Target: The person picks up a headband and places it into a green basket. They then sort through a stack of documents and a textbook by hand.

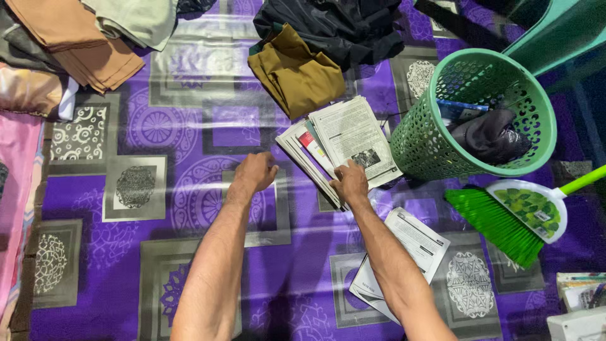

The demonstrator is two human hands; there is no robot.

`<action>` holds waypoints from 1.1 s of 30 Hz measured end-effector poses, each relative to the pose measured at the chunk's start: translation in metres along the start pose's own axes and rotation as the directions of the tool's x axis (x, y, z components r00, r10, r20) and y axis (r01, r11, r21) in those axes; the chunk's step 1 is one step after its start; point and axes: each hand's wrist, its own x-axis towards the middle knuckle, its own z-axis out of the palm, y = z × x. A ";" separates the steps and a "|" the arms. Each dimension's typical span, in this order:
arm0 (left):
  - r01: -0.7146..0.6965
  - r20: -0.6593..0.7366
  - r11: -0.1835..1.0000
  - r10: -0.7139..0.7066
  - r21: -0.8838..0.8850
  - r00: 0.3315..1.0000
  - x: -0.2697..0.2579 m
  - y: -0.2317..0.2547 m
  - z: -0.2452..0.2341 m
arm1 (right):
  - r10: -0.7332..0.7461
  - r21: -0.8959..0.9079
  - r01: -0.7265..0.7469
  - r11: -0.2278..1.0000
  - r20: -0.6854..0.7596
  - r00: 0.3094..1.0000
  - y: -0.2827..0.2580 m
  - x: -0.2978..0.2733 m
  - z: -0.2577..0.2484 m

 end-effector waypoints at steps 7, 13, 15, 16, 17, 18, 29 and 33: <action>0.016 0.080 0.999 -0.019 0.036 0.997 0.020 0.010 0.031 | -0.130 0.075 0.138 0.988 -0.109 0.986 0.009 -0.004 0.005; -0.047 0.075 0.999 0.045 0.022 0.996 0.023 0.028 0.048 | -0.151 0.115 0.174 0.978 -0.186 0.971 0.034 0.001 0.007; -0.015 0.135 0.998 0.007 0.057 0.991 0.023 0.032 0.046 | -0.215 0.032 0.223 0.974 -0.160 0.963 0.042 0.005 0.016; -0.018 0.135 0.998 0.009 0.058 0.991 0.022 0.034 0.046 | -0.213 0.032 0.221 0.975 -0.162 0.963 0.045 0.007 0.022; -0.013 0.116 1.000 0.011 0.018 0.993 0.021 0.035 0.044 | -0.164 0.035 0.170 0.985 -0.135 0.977 0.048 0.010 0.027; -0.010 0.097 1.000 0.012 -0.022 0.995 0.020 0.035 0.044 | -0.115 0.036 0.119 0.992 -0.106 0.988 0.050 0.013 0.032; -0.093 0.009 0.962 0.098 -0.256 0.995 0.022 0.059 0.063 | -0.023 0.123 0.064 0.990 -0.306 0.952 0.005 -0.025 -0.023; -0.003 0.051 0.933 0.023 -0.360 0.998 0.014 0.083 0.069 | -0.082 0.162 0.152 0.975 -0.374 0.924 -0.036 -0.043 -0.051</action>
